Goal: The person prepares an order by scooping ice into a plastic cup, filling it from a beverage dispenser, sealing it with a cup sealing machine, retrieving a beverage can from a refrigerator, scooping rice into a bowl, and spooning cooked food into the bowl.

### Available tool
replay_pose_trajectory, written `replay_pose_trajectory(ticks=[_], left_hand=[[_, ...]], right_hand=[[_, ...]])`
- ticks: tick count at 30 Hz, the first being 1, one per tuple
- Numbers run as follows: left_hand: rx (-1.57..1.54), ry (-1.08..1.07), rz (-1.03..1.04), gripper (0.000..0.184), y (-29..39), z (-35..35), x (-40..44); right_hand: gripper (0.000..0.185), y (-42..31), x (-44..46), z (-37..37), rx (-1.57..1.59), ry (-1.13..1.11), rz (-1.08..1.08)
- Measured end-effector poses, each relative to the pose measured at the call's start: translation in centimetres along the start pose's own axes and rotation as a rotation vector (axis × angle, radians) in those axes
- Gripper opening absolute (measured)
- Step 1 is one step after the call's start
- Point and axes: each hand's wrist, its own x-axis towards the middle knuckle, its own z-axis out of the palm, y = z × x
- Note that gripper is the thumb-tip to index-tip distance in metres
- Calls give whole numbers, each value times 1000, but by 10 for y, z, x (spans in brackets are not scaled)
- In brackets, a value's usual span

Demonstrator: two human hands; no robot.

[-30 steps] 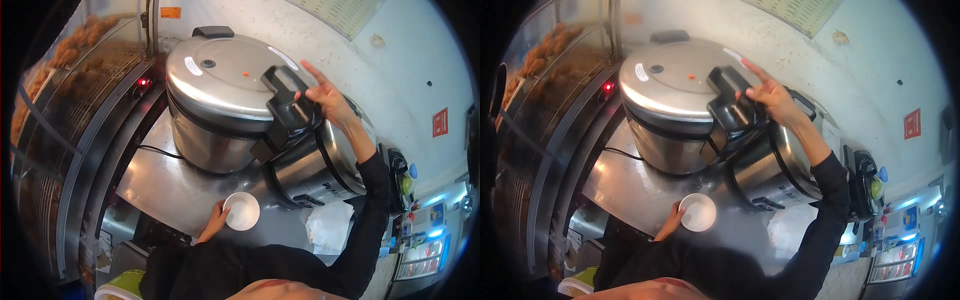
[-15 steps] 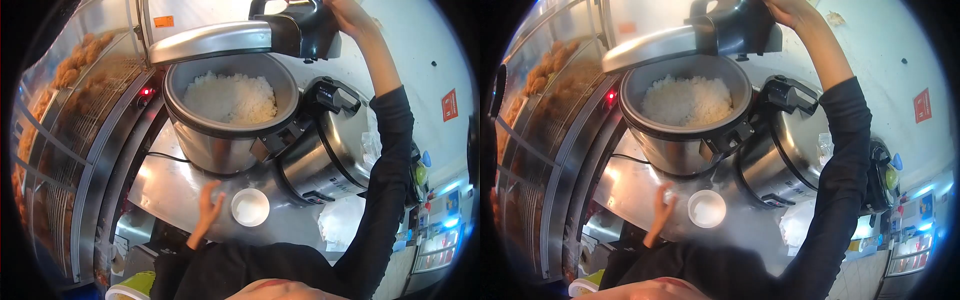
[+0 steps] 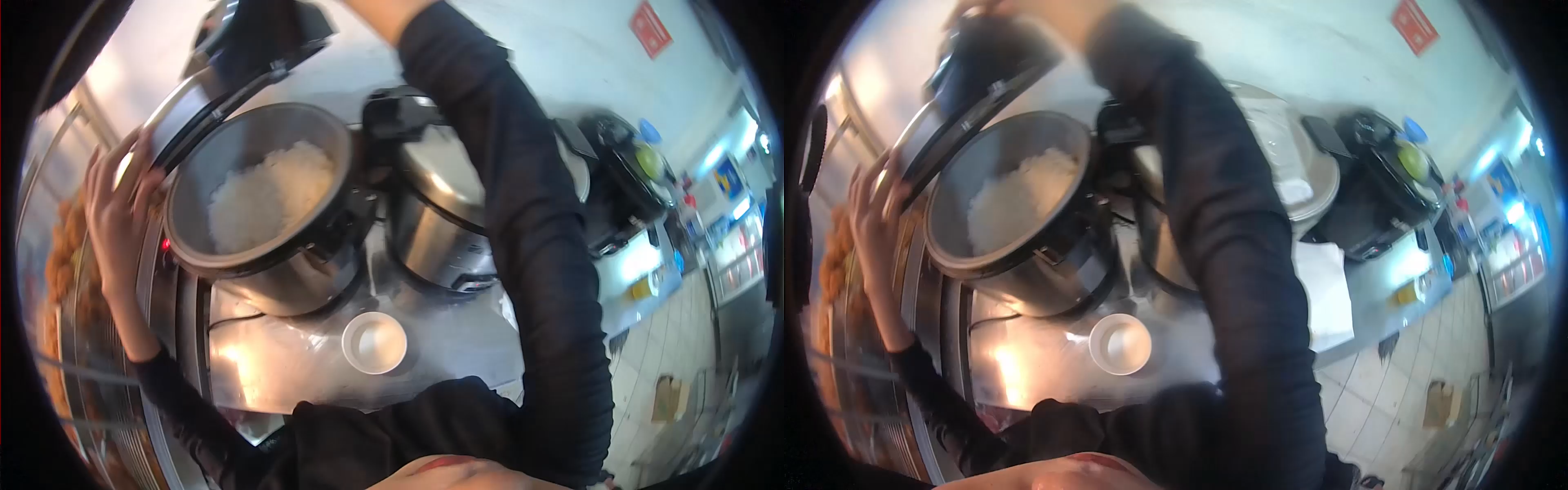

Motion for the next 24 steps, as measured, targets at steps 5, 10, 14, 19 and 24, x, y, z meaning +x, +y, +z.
replay_pose_trajectory(ticks=[5,10,14,19,24], left_hand=[[73,-19,73,35,-25,10,0],[-134,-25,-79,31,-56,19,2],[-144,10,-80,31,-84,31,10],[-616,-115,-972,31,-84,-8,77],[-195,93,-171,30,-208,48,72]], right_hand=[[37,-2,48,-13,-207,2,67],[40,-4,98,-30,-441,136,-171],[44,-17,95,-37,-636,165,-449],[52,-32,-1,-11,-881,941,-496],[58,6,-114,7,-1285,927,-583]])
